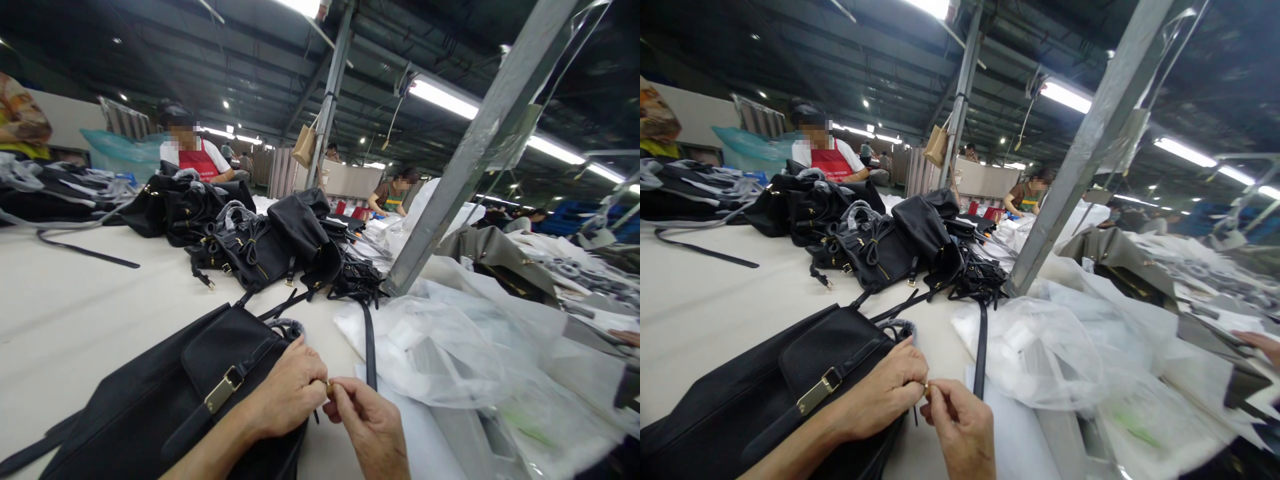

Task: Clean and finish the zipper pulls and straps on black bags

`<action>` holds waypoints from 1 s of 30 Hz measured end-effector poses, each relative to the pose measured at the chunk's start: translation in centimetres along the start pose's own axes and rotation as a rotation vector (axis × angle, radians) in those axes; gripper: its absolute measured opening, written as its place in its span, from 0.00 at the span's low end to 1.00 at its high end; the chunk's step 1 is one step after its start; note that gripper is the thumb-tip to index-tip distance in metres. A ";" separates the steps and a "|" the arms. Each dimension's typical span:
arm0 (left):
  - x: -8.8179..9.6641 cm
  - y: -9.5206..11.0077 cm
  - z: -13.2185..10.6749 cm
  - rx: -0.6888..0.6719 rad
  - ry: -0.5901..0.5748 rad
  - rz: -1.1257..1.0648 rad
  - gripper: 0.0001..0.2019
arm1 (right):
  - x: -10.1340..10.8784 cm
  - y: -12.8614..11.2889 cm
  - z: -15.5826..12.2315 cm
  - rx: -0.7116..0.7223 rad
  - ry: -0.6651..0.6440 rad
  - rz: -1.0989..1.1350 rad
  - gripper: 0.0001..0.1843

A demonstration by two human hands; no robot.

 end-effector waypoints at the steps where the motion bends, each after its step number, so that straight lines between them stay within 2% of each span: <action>1: 0.0 0.0 0.0 0.003 -0.005 0.007 0.10 | 0.0 0.1 0.0 -0.011 -0.002 0.001 0.17; 5: 0.0 0.0 0.0 -0.001 -0.017 -0.003 0.10 | -0.1 0.1 -0.1 -0.039 -0.003 0.047 0.19; 11: 0.2 0.0 0.2 0.003 -0.026 -0.070 0.09 | -0.4 -0.6 -0.1 -0.002 -0.054 0.075 0.15; 16: -0.3 -0.1 0.0 -0.015 -0.128 -0.090 0.09 | -1.0 -1.0 -0.4 0.039 -0.145 0.038 0.14; 22: -0.4 0.1 -0.2 -0.037 -0.202 -0.094 0.09 | -1.0 -1.5 -0.8 0.102 -0.156 0.002 0.15; 25: -0.6 0.1 -0.3 -0.036 -0.208 -0.093 0.09 | -1.2 -0.9 -1.0 0.057 -0.152 -0.013 0.17; 30: -0.8 0.1 -0.3 -0.035 -0.230 -0.100 0.08 | -1.3 0.4 -1.1 -0.113 -0.099 0.068 0.20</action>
Point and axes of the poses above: each hand's wrist, its own z-axis towards the middle knuckle, its own x-axis out of the back of the hand, y = z × x, the point moved 10 cm from there along z, towards the middle knuckle, and after that the axes turned 14 degrees about y, right-handed, at the moved point
